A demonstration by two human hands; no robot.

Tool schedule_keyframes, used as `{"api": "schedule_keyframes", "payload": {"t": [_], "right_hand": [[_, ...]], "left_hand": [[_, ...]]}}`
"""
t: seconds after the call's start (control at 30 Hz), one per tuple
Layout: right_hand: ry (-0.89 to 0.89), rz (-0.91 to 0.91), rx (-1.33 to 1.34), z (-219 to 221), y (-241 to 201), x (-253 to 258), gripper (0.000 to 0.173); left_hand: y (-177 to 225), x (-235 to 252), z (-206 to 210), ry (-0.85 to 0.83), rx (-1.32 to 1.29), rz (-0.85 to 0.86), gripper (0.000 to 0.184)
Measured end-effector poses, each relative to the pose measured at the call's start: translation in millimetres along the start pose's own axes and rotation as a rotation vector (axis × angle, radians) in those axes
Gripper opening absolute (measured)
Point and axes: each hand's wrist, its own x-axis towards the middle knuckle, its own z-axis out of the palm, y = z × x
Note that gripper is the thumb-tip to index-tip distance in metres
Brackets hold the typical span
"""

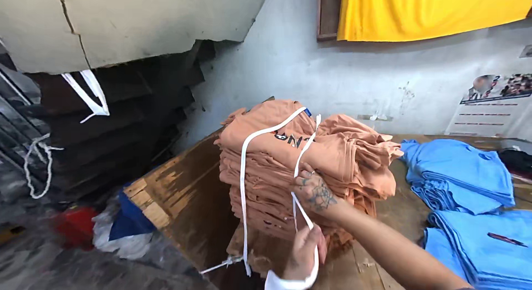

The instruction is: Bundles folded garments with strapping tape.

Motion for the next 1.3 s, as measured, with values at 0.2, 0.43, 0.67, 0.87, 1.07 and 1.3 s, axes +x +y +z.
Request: {"api": "schedule_keyframes", "payload": {"t": [0.2,0.43,0.67,0.87,1.07,1.3], "right_hand": [[-0.038,0.105,0.067,-5,-3,7,0.008],[-0.388,0.278,0.146,-29,-19,11,0.021],[-0.070,0.042,0.333,-16,-22,-20,0.019],[-0.278,0.691,0.772,18,-113,-135,0.025],[-0.308,1.455,0.676,87,-142,-141,0.058],[0.148,1.575,0.445,153,-158,-123,0.052]], "left_hand": [[86,48,35,0.581,-0.087,0.661,0.045],[65,66,-41,0.420,0.584,-0.178,0.037],[45,73,-84,-0.062,-0.127,-0.407,0.037],[30,78,-98,-0.162,-0.136,-0.316,0.039],[20,95,-117,-0.352,-0.165,-0.258,0.040],[56,103,-126,-0.409,0.298,-0.300,0.036]]}}
